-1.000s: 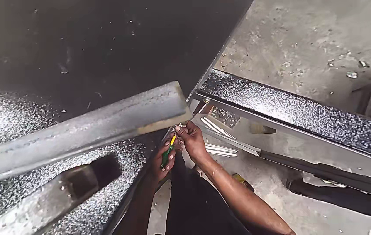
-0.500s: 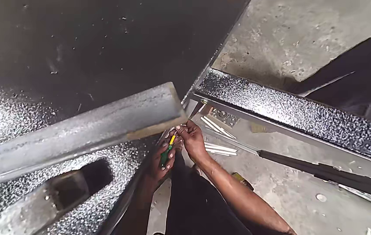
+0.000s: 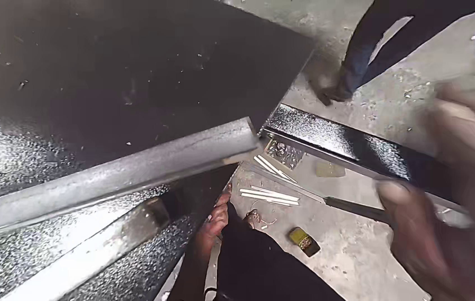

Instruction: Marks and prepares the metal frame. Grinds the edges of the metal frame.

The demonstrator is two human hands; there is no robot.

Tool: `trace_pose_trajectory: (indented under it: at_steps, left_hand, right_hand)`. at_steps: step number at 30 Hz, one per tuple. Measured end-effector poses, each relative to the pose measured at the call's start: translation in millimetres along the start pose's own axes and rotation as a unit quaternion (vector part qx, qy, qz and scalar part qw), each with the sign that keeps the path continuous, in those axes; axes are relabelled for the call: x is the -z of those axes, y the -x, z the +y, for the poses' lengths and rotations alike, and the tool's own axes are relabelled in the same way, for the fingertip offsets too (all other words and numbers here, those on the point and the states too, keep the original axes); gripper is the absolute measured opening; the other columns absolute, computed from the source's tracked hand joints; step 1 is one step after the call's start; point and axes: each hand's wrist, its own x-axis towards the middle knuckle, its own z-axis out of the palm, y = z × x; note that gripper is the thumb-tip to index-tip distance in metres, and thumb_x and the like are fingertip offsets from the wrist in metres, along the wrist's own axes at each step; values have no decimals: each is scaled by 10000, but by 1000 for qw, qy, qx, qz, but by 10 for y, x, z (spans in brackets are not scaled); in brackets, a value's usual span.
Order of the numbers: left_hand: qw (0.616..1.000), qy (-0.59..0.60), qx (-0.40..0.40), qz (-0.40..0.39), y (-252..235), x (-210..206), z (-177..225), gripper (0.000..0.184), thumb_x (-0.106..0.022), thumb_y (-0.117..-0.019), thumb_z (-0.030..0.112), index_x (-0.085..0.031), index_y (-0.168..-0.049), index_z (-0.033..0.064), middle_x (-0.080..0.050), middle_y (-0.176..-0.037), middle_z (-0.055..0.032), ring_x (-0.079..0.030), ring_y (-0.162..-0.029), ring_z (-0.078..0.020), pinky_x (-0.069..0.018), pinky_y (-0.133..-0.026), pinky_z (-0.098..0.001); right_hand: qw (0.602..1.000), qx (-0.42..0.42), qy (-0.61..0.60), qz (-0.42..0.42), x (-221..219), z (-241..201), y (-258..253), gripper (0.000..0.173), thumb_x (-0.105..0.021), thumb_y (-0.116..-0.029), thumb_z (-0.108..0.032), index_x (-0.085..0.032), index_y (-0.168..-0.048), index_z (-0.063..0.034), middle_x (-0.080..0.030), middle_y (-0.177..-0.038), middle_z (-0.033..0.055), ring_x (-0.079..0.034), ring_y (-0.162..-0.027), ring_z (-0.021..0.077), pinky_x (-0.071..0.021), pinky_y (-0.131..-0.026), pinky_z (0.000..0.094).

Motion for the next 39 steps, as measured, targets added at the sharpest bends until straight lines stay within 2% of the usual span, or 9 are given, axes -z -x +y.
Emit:
trace_pose_trajectory:
  at_steps: [4,9,12,16,19,22,28,36,39]
  left_hand:
    - [999,-29,5,-16,-12,39,19,260,-647,-963,176,-638,-1149,-6,-611,-659,-17,-575,-442,-79,-506,-430,-184]
    - [978,-155,-115,75,-33,-195,-204,306,-517,-997,93,-520,-1301,63,-558,-589,41,-549,-417,-15,-438,-398,-114]
    - [902,-295,-201,242,-138,-837,-566,296,-280,-1055,-11,-458,-1292,-12,-427,-524,57,-408,-343,25,-342,-333,-96]
    - [801,-454,-272,280,-186,-1058,-718,328,-364,-989,-131,-562,-1250,-128,-481,-548,28,-380,-365,25,-331,-353,-117]
    - [641,-626,-311,318,-207,-1186,-825,301,-508,-943,-150,-611,-1225,-173,-608,-721,-44,-477,-527,23,-395,-496,-124]
    - [449,-797,-308,262,-125,-1052,-724,292,-566,-972,-27,-670,-1218,-143,-732,-1143,-225,-706,-1035,-124,-517,-944,-219]
    - [134,-864,-463,141,-174,106,-112,315,-613,-964,130,-756,-1243,98,-790,-948,-95,-767,-752,-226,-638,-682,-414]
    - [323,-849,-389,151,-163,71,-76,347,-591,-1022,204,-677,-1338,92,-744,-1206,-65,-727,-1028,-117,-593,-946,-339]
    - [435,-799,-378,172,-198,110,-177,307,-557,-1044,184,-663,-1283,25,-709,-911,-53,-641,-677,-108,-568,-632,-305]
  right_hand:
    - [995,-20,98,5,-166,-20,-347,537,-367,-1066,-532,-565,-1473,-242,-696,-1078,200,-664,-835,418,-448,-613,576]
    - [995,-19,93,42,-246,9,-327,506,-408,-1067,-513,-593,-1452,-242,-690,-1067,204,-647,-823,401,-446,-652,559]
    - [996,-18,81,41,-267,48,-304,513,-423,-1064,-514,-610,-1433,-212,-694,-1078,220,-655,-831,400,-461,-677,562]
    - [997,-8,71,33,-289,80,-308,521,-418,-1069,-488,-616,-1412,-149,-679,-1077,250,-653,-852,419,-473,-708,574]
    - [996,-8,79,37,-302,85,-291,518,-410,-1068,-480,-608,-1416,-151,-679,-1089,241,-658,-868,416,-480,-716,574]
    - [994,-24,101,46,-280,21,-321,509,-390,-1070,-498,-607,-1421,-200,-682,-1093,228,-657,-873,422,-458,-692,583]
    - [986,-5,145,77,-221,-68,-388,454,-388,-1071,-480,-623,-1399,-271,-705,-1032,176,-670,-844,407,-449,-654,571]
    - [990,32,126,58,-177,-57,-408,443,-368,-1103,-439,-594,-1417,-222,-675,-976,186,-655,-803,415,-454,-611,548]
    - [986,52,127,96,-231,11,-432,437,-391,-1101,-438,-603,-1421,-229,-692,-986,171,-658,-816,396,-461,-647,537]
